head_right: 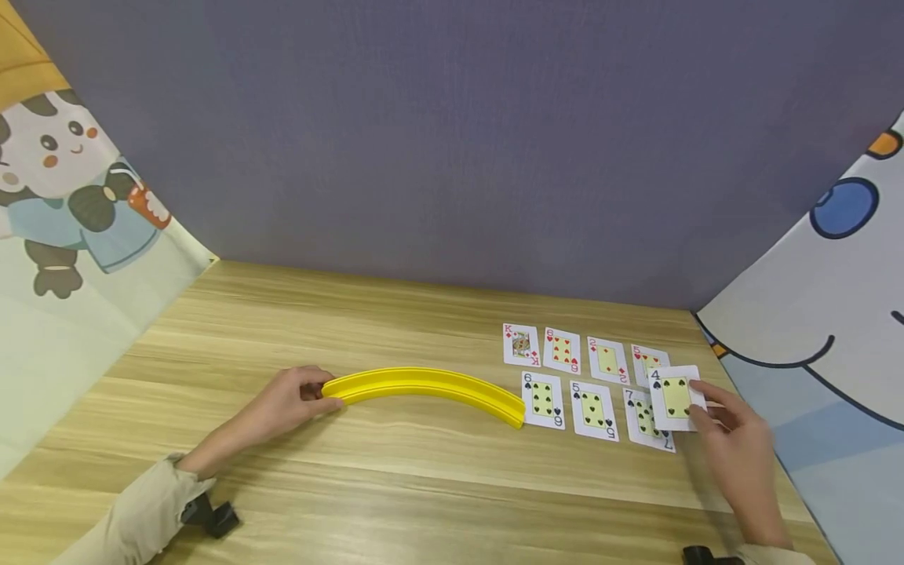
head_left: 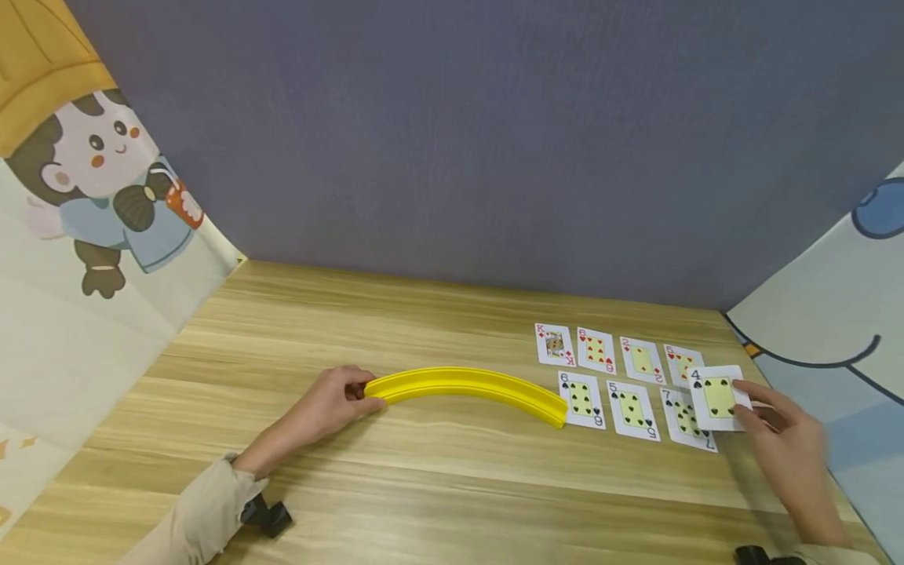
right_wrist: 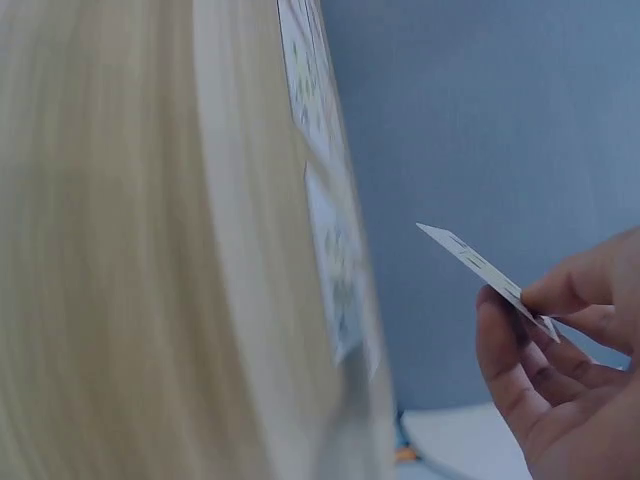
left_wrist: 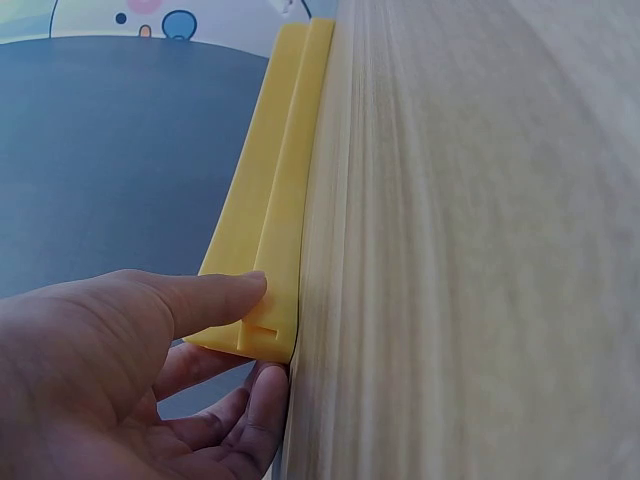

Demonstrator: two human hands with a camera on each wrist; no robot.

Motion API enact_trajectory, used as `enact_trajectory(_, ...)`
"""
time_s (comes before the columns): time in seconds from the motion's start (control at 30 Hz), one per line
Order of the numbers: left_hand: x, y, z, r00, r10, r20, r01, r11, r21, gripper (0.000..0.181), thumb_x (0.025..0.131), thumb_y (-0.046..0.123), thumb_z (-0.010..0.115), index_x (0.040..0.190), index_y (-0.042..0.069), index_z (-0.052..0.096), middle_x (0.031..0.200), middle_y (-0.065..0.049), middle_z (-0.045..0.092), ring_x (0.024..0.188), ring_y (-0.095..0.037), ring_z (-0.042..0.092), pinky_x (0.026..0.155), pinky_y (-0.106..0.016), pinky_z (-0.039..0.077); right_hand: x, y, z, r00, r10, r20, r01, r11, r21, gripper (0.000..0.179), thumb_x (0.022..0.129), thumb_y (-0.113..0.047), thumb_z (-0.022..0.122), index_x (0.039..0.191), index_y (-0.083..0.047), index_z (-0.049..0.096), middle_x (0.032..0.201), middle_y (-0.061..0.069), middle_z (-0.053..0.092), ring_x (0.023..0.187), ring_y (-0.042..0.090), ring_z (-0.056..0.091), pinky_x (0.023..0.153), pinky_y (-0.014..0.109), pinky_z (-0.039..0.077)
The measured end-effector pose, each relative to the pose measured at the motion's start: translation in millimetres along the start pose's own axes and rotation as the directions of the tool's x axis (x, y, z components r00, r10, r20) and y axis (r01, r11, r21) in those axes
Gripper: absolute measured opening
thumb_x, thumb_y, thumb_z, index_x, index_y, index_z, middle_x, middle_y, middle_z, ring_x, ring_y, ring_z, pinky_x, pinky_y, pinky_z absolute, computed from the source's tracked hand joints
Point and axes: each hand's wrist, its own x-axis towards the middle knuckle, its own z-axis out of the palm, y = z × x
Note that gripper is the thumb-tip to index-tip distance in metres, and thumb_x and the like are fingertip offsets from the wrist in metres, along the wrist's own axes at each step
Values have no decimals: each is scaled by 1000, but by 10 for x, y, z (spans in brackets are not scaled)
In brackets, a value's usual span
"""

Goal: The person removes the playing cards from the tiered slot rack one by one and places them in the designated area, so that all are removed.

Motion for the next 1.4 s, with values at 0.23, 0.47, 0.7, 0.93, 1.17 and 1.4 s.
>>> enact_trajectory(0.23, 4, -2, 11, 1000, 12, 10, -12, 1000, 0, 21, 86, 17, 79, 104, 7, 75, 87, 0, 63, 72, -14, 54, 61, -24, 51, 49, 265, -119, 993, 119, 23, -117, 990, -75, 39, 96, -9, 60, 134, -1, 61, 132, -7, 54, 79, -23, 44, 59, 7, 44)
enact_trajectory(0.47, 3, 9, 3, 1000, 15, 16, -15, 1000, 1, 22, 87, 17, 78, 105, 6, 75, 88, 0, 64, 72, -14, 55, 61, -24, 51, 91, 408, -161, 994, 87, 67, -67, 963, -259, 36, 93, 2, 54, 128, 11, 59, 128, 39, 54, 75, 5, 63, 45, 19, 43)
enact_trajectory(0.7, 4, 10, 7, 1000, 8, 8, -8, 1000, 9, 22, 86, 17, 79, 105, 6, 75, 87, 0, 63, 73, -14, 55, 62, -24, 51, 147, 534, -186, 968, 99, 233, 0, 920, -392, 37, 88, -3, 64, 121, 13, 59, 118, 44, 53, 95, 57, 59, 60, 40, 52)
enact_trajectory(0.93, 28, -21, 22, 1000, 14, 10, -14, 1000, -1, 23, 87, 18, 79, 106, 6, 74, 88, -1, 63, 73, -14, 55, 62, -24, 52, 169, 553, -186, 952, 52, 302, 86, 900, -427, 39, 86, -6, 70, 117, 15, 60, 108, 42, 57, 81, 44, 60, 59, 44, 47)
enact_trajectory(1.17, 51, -50, 42, 1000, 29, 1, -29, 1000, -2, 21, 86, 17, 79, 103, 6, 75, 87, 0, 63, 72, -13, 55, 61, -24, 51, 171, 585, -171, 951, 20, 307, 117, 900, -419, 38, 85, -4, 70, 116, 16, 60, 108, 43, 57, 81, 45, 61, 60, 47, 49)
enact_trajectory(1.4, 77, -46, 52, 999, 32, 9, -32, 999, -6, 21, 86, 17, 79, 103, 6, 75, 87, 0, 63, 72, -13, 55, 61, -24, 51, 162, 592, -183, 951, 20, 308, 120, 894, -431, 40, 85, -5, 70, 118, 15, 58, 110, 43, 55, 88, 50, 57, 69, 58, 46)
